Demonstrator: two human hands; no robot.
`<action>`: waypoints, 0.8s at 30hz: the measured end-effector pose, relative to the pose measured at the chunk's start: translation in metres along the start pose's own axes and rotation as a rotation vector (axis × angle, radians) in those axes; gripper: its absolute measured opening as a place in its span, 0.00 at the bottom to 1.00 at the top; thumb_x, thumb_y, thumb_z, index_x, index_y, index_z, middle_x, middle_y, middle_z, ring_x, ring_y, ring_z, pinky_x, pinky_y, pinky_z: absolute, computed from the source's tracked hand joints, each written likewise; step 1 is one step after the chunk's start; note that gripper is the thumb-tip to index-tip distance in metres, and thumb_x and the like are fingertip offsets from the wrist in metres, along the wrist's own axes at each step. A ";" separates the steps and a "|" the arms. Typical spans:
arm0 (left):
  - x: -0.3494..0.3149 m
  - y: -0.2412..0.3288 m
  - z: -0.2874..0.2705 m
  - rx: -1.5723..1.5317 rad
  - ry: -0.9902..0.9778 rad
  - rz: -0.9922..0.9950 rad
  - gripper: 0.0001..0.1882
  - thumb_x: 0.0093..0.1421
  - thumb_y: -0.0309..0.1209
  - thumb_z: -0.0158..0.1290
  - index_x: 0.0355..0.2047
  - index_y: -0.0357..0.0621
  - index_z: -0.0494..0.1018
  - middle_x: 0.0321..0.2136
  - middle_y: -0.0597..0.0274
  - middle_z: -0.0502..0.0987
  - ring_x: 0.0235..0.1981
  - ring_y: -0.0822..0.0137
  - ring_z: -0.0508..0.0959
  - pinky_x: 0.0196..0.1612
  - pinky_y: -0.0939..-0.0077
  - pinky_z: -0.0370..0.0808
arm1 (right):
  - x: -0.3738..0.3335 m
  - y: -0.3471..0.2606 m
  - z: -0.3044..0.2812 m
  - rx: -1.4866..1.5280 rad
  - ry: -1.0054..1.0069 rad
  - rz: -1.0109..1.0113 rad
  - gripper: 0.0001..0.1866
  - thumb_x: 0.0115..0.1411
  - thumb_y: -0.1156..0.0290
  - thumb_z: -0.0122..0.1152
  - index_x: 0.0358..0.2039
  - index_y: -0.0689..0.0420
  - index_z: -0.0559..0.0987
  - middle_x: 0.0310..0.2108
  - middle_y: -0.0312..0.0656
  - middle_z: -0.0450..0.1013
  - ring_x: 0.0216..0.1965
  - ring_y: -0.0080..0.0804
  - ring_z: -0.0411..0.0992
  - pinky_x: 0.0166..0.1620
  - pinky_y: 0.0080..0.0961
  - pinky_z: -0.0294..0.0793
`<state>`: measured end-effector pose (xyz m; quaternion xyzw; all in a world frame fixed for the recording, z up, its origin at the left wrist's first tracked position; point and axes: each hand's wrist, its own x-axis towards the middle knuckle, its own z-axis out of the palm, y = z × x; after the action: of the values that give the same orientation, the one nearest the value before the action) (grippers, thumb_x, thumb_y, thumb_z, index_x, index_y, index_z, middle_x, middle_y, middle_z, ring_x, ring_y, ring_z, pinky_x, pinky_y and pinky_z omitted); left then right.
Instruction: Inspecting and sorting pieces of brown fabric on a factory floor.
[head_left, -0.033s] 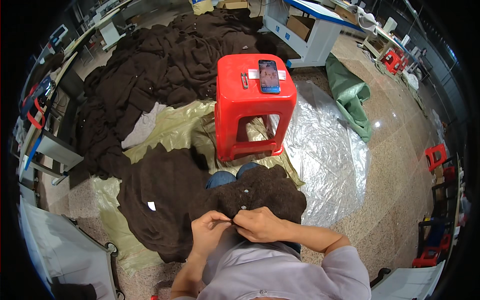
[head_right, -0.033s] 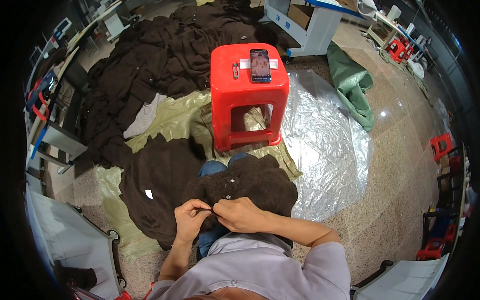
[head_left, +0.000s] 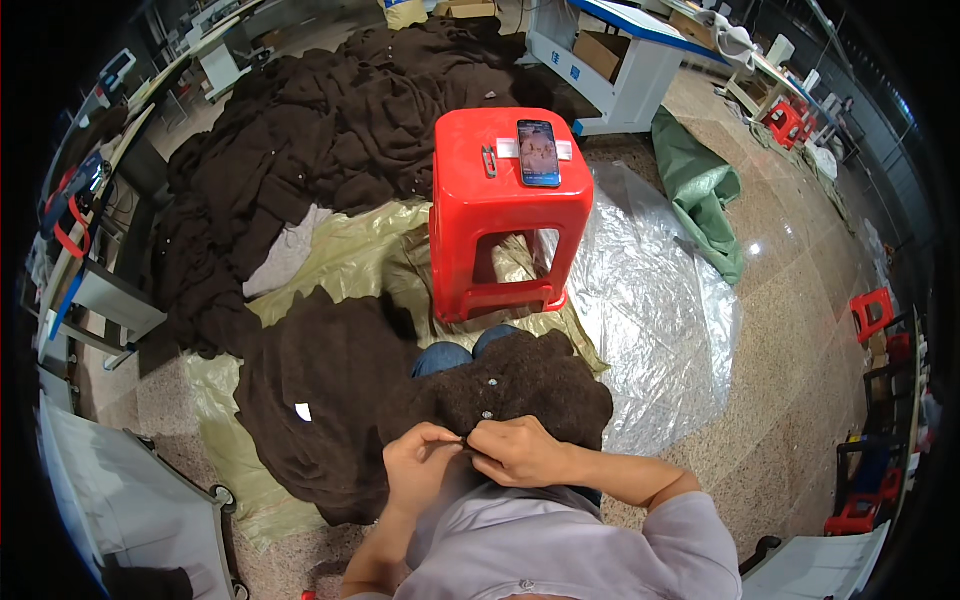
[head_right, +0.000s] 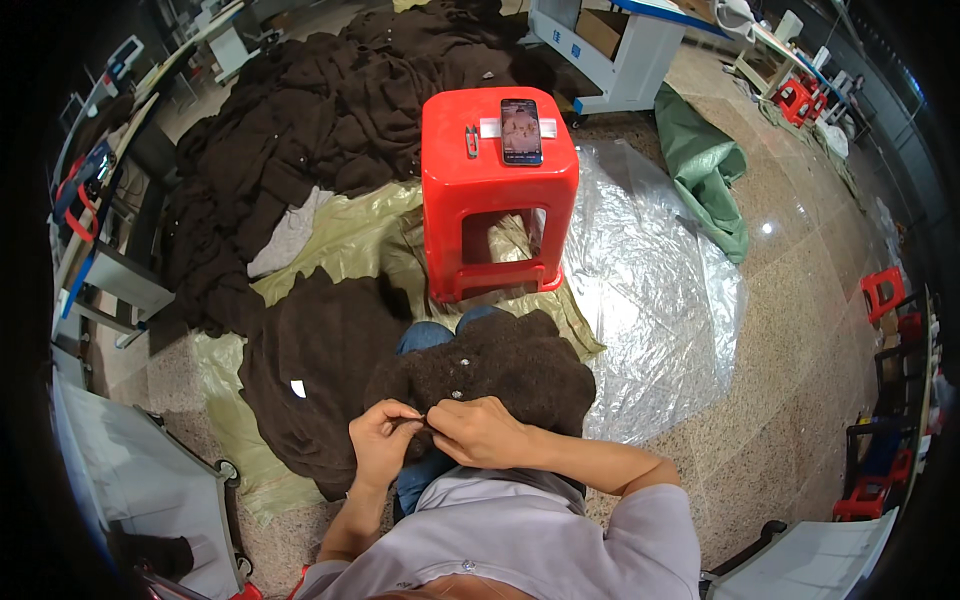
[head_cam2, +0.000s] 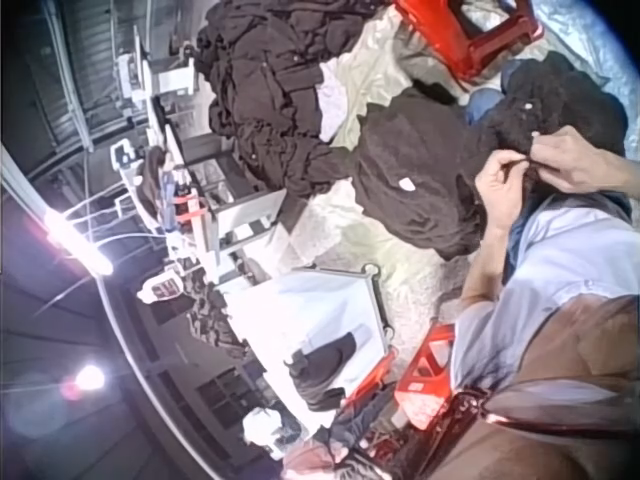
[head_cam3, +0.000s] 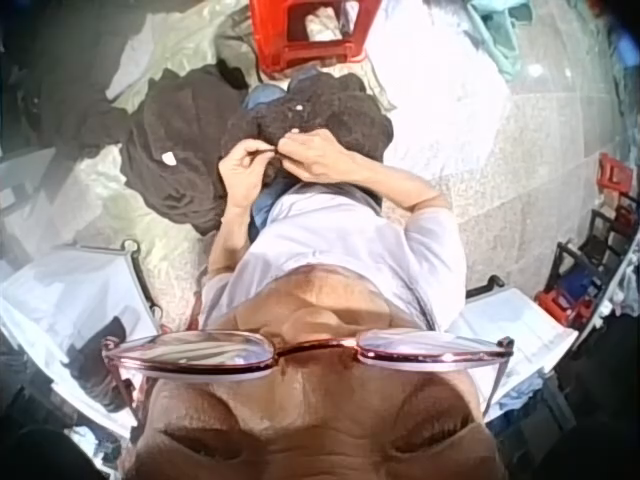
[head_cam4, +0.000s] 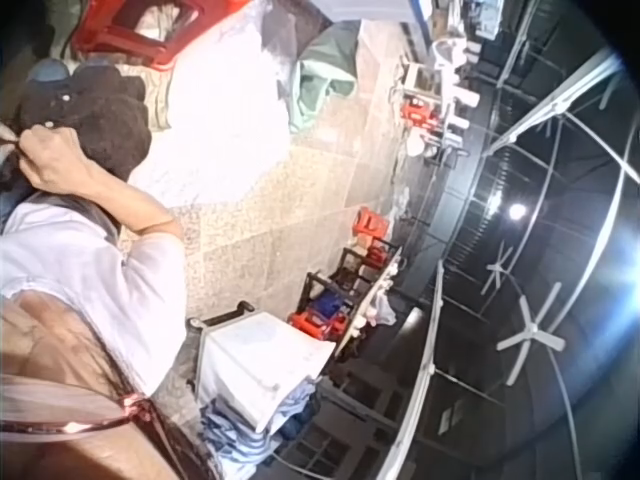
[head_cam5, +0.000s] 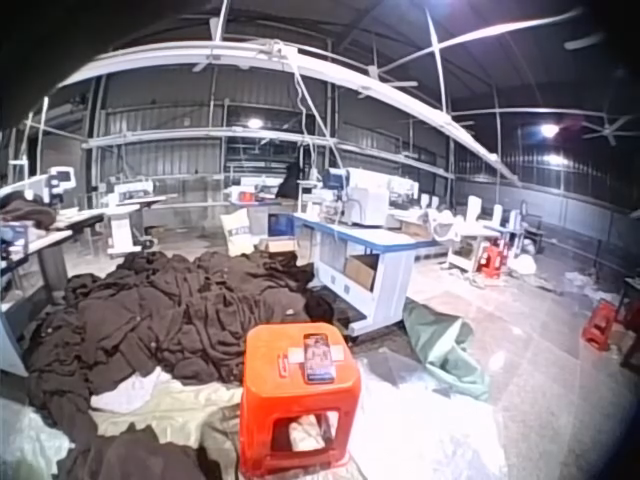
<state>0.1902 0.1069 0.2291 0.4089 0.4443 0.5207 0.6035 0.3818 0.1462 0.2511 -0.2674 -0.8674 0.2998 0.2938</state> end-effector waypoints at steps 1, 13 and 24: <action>-0.005 0.000 0.006 0.196 0.056 0.156 0.08 0.54 0.10 0.57 0.33 0.32 0.75 0.32 0.58 0.78 0.33 0.73 0.78 0.38 0.82 0.75 | -0.001 -0.001 0.003 0.010 0.096 0.014 0.10 0.52 0.74 0.62 0.29 0.59 0.68 0.24 0.45 0.66 0.24 0.45 0.71 0.25 0.37 0.71; 0.013 0.010 -0.006 -0.156 -0.032 -0.185 0.11 0.61 0.20 0.56 0.44 0.30 0.77 0.31 0.66 0.78 0.29 0.81 0.74 0.35 0.90 0.70 | 0.001 0.000 0.017 -0.117 0.358 0.003 0.18 0.41 0.85 0.63 0.35 0.62 0.74 0.26 0.45 0.68 0.26 0.44 0.72 0.28 0.35 0.72; 0.003 0.027 -0.017 0.048 -0.088 0.023 0.10 0.50 0.10 0.54 0.33 0.33 0.75 0.31 0.62 0.77 0.31 0.79 0.75 0.34 0.88 0.71 | 0.011 -0.011 -0.026 -0.225 -0.010 0.344 0.44 0.43 0.76 0.68 0.63 0.48 0.63 0.34 0.45 0.70 0.35 0.47 0.75 0.34 0.39 0.76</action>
<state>0.1672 0.1136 0.2498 0.4511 0.4250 0.4983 0.6064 0.3888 0.1551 0.2795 -0.4411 -0.8384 0.2482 0.2023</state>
